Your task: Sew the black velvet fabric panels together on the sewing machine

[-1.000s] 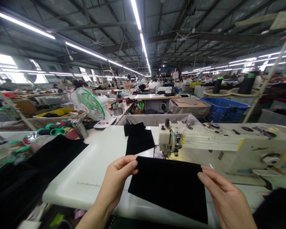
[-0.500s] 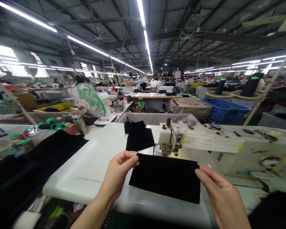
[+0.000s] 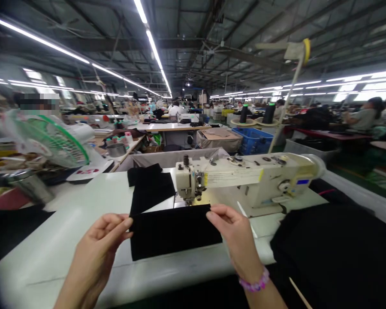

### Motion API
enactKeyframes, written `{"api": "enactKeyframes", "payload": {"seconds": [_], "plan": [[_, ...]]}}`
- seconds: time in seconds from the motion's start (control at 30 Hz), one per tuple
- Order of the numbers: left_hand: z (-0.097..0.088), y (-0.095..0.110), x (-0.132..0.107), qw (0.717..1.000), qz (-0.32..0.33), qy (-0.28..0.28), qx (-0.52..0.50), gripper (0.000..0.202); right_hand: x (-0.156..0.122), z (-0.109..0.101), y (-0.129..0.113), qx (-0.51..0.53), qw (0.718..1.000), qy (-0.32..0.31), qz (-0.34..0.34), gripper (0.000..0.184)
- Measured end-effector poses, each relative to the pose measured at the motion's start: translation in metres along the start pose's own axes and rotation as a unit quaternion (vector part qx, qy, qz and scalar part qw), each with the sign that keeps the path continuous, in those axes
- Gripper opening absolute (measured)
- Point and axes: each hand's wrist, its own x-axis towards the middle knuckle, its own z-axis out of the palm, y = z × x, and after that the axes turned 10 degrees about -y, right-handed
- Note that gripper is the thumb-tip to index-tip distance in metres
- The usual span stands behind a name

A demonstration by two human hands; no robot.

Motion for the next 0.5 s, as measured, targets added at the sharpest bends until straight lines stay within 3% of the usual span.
{"api": "enactKeyframes", "payload": {"seconds": [0.17,0.5], "plan": [[-0.0046,0.0012,-0.0012,0.999,-0.030,0.028,-0.004,0.045,0.0012,0.0066,0.0032,0.064,0.998,-0.026,0.001,0.027],[-0.0027,0.0080,-0.0072,0.998,-0.044,0.031,0.036,0.044,0.0017,0.0088,0.0031,0.068,0.997,-0.042,-0.008,0.026]]}}
